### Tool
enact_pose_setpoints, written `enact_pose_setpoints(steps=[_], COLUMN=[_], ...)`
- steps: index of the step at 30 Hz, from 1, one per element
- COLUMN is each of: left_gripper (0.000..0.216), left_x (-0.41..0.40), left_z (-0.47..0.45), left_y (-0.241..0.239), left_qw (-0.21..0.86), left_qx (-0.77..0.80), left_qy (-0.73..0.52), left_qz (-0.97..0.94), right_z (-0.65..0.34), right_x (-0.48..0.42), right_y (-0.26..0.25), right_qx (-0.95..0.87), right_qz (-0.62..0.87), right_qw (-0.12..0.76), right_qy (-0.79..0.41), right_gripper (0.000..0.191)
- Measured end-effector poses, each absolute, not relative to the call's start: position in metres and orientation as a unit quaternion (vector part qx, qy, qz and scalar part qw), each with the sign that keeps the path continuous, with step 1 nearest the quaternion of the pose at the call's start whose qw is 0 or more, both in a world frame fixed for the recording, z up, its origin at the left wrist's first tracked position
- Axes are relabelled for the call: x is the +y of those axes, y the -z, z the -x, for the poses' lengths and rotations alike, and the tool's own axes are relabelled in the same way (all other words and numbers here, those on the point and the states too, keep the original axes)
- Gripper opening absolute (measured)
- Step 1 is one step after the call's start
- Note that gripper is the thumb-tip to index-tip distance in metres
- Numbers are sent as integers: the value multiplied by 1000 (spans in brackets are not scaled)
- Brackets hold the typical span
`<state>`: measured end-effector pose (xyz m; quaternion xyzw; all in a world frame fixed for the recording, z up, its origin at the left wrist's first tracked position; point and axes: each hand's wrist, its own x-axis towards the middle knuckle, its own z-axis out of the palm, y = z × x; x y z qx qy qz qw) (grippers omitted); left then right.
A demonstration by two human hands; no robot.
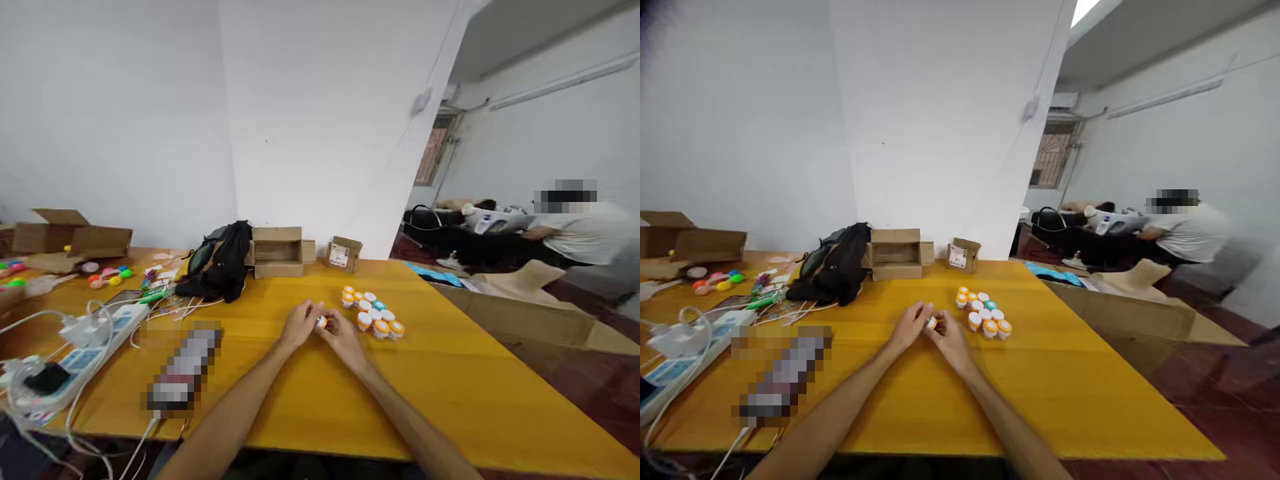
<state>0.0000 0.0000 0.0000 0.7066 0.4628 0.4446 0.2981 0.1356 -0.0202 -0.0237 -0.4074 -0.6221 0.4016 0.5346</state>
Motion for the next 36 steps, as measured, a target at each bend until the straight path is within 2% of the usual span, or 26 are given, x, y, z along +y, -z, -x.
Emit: enact_pose_setpoints(steps=[5,12,18,25,31,36], left_gripper=[58,55,34,42,38,47], left_x=[1,2,-2,-2,-2,-5], left_z=[6,14,13,15,13,14], left_y=[-2,1,-3,-4,-6,-8], left_qw=[321,255,338,291,368,279], left_qx=[445,501,390,475,381,498], left_qy=[-438,-380,-412,-393,-408,-372], left_qz=[-712,-734,-751,-732,-743,-732], right_z=[-140,-140,-144,-139,-141,-139], right_x=[-17,-22,-20,-26,-25,-24], right_y=[23,21,19,14,15,18], right_qx=[-613,-610,-581,-602,-583,-599], right_qz=[420,420,445,444,456,444], right_qw=[525,504,536,518,534,519], right_qy=[-416,-444,-421,-415,-409,-418], right_gripper=[40,41,44,39,39,37])
